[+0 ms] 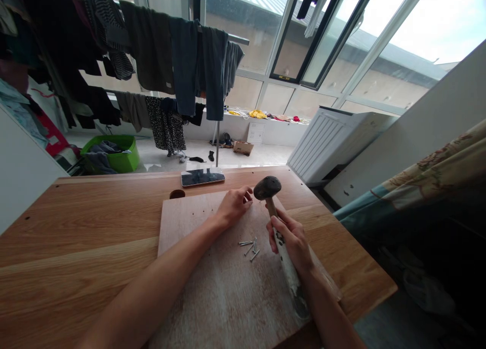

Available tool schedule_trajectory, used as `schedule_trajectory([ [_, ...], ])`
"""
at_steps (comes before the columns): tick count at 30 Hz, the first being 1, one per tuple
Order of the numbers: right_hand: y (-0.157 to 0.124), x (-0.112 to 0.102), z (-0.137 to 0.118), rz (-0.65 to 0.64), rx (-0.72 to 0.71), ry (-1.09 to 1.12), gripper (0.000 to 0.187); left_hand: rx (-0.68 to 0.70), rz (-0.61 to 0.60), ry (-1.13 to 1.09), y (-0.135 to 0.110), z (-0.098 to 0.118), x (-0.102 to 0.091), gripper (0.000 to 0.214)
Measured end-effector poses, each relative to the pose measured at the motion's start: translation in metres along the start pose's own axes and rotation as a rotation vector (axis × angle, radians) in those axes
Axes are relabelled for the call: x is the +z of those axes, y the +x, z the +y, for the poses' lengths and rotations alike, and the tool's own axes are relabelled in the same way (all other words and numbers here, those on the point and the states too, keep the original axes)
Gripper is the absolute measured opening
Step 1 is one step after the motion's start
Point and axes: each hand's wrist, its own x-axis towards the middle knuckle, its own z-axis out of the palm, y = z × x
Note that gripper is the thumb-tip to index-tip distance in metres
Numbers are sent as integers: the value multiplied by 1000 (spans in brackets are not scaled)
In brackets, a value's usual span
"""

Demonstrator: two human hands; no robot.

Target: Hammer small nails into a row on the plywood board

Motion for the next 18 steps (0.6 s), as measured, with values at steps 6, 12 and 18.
schedule_trajectory([
  [6,1,-1,1,-35,7,-43,42,-3,6,21,0,4,-2,21],
  [12,1,0,3,-37,19,-70,39,7,0,26,-1,4,-4,23],
  [18,1,0,3,-44,31,-83,39,12,-2,17,-1,2,0,24],
])
